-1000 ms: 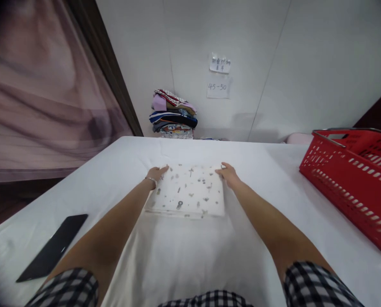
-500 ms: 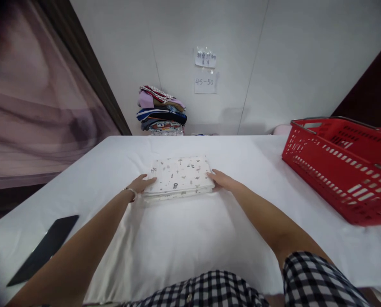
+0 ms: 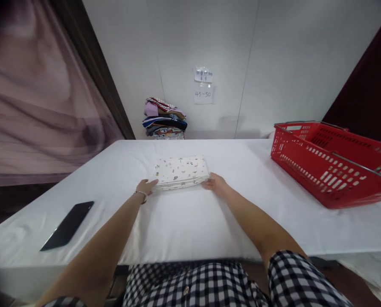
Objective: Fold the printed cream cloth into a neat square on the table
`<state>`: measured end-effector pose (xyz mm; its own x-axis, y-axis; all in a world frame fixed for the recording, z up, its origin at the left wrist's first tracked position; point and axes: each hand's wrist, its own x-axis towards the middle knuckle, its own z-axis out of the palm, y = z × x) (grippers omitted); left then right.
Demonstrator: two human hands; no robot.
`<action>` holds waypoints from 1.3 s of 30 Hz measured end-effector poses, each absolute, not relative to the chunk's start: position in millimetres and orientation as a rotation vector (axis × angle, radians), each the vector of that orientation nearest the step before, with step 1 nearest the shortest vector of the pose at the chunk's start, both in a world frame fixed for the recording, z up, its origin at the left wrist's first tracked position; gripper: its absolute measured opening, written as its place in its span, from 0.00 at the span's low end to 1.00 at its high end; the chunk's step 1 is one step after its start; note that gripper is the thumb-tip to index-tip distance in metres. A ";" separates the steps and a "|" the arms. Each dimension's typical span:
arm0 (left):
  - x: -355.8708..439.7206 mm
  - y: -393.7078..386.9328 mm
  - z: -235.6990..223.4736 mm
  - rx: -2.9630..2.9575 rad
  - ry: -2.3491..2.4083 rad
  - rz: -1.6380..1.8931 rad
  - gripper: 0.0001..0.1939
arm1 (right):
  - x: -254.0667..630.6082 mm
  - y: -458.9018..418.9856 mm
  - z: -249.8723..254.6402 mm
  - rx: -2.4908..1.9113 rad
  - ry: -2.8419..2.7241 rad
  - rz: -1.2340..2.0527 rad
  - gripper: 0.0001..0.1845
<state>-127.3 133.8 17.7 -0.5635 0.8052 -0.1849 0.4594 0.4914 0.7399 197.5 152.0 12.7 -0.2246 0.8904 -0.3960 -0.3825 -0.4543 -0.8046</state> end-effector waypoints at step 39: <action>-132.3 136.0 11.1 1.027 2.148 0.876 0.37 | 169.1 155.9 -24.6 -1.500 -1.343 0.866 0.32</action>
<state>-132.3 136.0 11.1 -0.5242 0.8209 -0.2264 0.4283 0.4840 0.7631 169.1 155.9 -24.6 0.1591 0.9847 0.0708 0.3425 0.0122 -0.9394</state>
